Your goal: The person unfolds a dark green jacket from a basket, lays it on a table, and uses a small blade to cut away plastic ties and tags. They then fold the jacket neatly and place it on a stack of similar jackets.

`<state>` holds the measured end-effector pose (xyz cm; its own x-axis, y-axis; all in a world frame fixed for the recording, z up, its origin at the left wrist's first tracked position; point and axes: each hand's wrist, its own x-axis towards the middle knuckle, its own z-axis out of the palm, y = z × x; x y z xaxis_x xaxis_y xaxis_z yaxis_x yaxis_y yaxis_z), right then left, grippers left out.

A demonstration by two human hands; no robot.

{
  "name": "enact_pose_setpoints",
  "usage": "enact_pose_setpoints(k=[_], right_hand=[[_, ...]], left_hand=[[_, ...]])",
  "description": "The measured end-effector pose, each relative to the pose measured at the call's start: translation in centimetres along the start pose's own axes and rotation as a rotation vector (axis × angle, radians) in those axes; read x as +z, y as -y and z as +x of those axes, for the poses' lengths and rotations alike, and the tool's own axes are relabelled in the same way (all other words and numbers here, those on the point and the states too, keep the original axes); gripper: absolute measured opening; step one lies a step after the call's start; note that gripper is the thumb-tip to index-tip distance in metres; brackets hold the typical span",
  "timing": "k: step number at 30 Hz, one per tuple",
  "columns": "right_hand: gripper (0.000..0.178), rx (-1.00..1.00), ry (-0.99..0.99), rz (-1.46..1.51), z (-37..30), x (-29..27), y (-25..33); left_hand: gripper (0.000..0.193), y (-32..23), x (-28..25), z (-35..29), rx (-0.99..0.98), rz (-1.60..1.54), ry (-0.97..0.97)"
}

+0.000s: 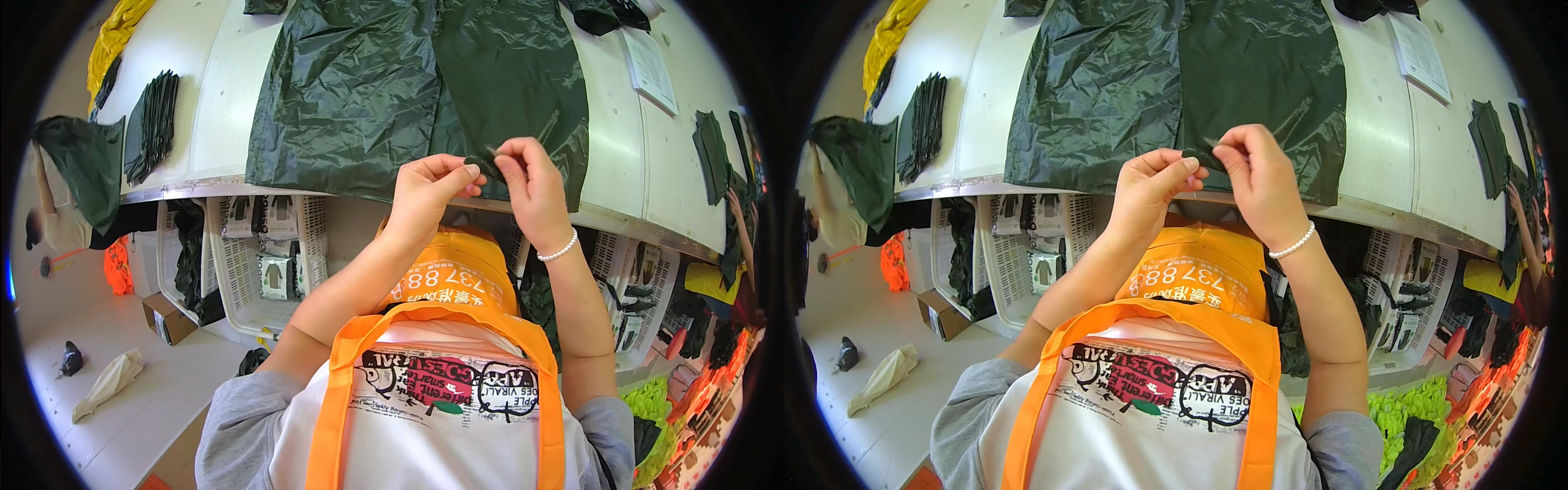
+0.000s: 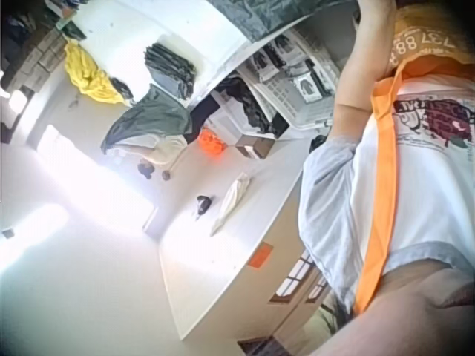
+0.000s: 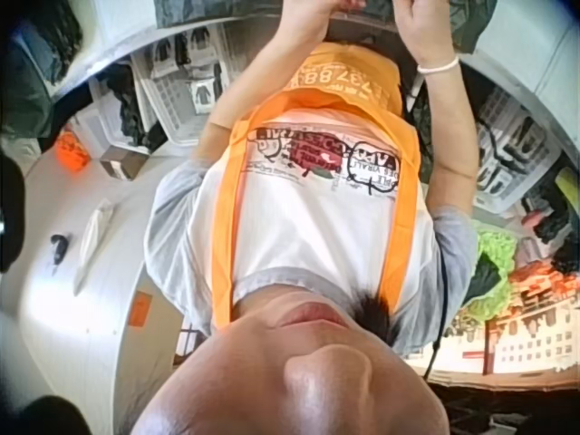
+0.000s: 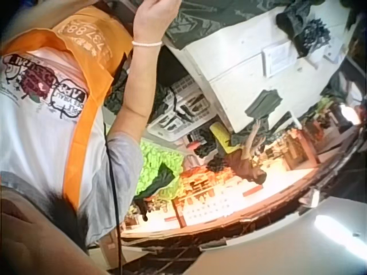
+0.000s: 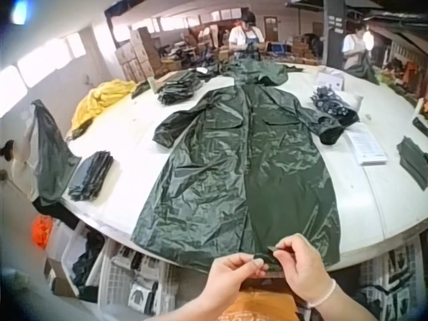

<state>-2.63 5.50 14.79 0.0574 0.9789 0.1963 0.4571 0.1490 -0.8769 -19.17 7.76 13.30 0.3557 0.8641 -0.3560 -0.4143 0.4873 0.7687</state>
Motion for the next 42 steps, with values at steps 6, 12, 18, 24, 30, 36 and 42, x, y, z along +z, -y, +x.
enact_pose_setpoints(k=[6, 12, 18, 24, 30, 36, 42], right_hand=[[0.015, 0.115, 0.051, 0.198, 0.2, -0.3, 1.0], [0.008, 0.078, -0.134, 0.036, 0.9, 0.7, -0.6], [0.005, 0.066, 0.037, 0.118, 0.5, -0.7, 1.3], [0.015, 0.067, -0.131, -0.067, 1.1, 0.2, -0.6], [0.033, -0.129, 0.256, -0.210, -1.5, 2.6, -2.5], [0.013, 0.041, 0.160, -0.040, -1.6, 3.4, -4.6], [0.037, 0.181, 0.507, -0.102, -4.8, 5.8, -6.3]], left_hand=[[0.004, 0.2, -0.1, -0.1, 0.010, 0.034, -0.003], [0.007, 0.5, 0.1, -0.1, 0.036, 0.095, -0.007], [0.007, 0.7, -0.1, 0.3, 0.054, 0.133, 0.008], [0.010, 0.7, -0.3, -0.2, 0.034, 0.140, 0.023], [0.022, 2.9, -5.3, -0.9, -0.092, 0.106, 0.124], [0.028, 5.3, -12.7, -1.5, -0.469, 0.372, -0.340], [0.020, 10.4, -17.2, -1.0, -0.464, 0.032, -0.350]])
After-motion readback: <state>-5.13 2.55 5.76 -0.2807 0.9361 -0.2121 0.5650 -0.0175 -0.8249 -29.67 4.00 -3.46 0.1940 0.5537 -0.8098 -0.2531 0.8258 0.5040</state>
